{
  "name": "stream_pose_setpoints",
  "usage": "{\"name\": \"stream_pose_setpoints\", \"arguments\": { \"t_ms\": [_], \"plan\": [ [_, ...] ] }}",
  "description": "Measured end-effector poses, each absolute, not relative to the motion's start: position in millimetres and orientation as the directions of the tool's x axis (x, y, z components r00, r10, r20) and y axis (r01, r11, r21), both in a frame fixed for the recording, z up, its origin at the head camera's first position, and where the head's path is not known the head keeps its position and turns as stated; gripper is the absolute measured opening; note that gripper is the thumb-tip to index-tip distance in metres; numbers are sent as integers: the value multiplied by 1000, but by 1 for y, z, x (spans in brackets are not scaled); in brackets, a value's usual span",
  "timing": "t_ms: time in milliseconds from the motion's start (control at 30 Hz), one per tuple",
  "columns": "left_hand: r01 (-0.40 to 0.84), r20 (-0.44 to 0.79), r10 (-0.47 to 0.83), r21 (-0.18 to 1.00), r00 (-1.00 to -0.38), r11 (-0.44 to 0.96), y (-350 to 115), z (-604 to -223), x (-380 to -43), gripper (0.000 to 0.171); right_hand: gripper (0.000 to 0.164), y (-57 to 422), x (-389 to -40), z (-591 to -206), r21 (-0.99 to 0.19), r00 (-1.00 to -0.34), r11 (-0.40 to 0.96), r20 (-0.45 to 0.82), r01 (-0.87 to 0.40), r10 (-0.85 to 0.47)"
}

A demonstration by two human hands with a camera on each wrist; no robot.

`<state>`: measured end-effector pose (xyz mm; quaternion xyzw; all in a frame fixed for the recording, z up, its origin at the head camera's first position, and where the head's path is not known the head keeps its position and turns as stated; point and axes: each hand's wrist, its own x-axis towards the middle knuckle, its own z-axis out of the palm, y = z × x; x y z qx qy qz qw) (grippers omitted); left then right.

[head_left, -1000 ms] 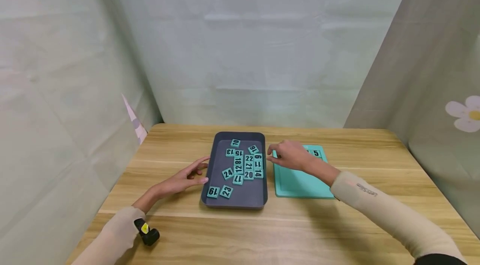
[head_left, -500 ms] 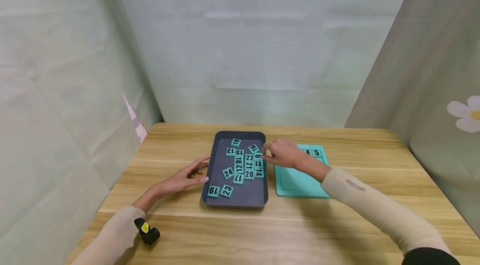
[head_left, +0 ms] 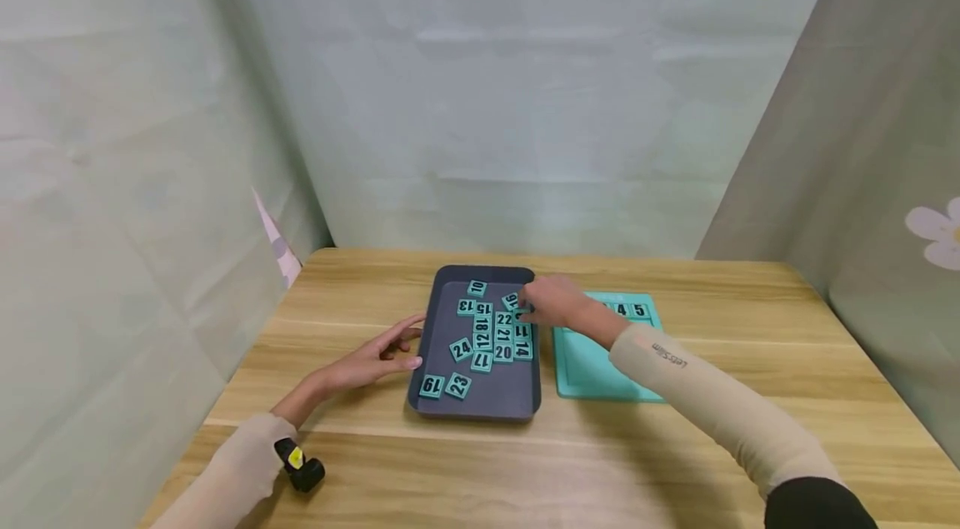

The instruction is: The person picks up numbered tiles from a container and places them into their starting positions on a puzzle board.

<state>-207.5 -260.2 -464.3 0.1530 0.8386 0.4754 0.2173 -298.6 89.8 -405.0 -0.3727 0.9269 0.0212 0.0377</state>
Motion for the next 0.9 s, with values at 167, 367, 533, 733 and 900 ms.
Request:
{"name": "stream_pose_setpoints", "arguments": {
  "t_ms": [167, 367, 533, 733, 900],
  "plan": [
    [42, -222, 457, 865, -861, 500, -261, -467, -207, 73, 27, 80, -301, -402, 66, -747, 749, -165, -660, -644],
    [51, -213, 467, 870, -858, 490, -262, -466, -208, 72, 29, 76, -303, -403, 100, -772, 769, -181, -631, -610],
    [58, -209, 473, 870, -856, 489, -261, -466, -208, 72, 30, 77, -303, -405, 104, -777, 773, -165, -626, -607],
    [52, -213, 471, 871, -856, 488, -262, -466, -208, 72, 32, 79, -301, -405, 95, -781, 779, -169, -620, -601],
    [53, -211, 474, 873, -855, 484, -260, -467, -209, 72, 29, 80, -301, -406, 83, -791, 791, -165, -606, -589]
  ]
}}
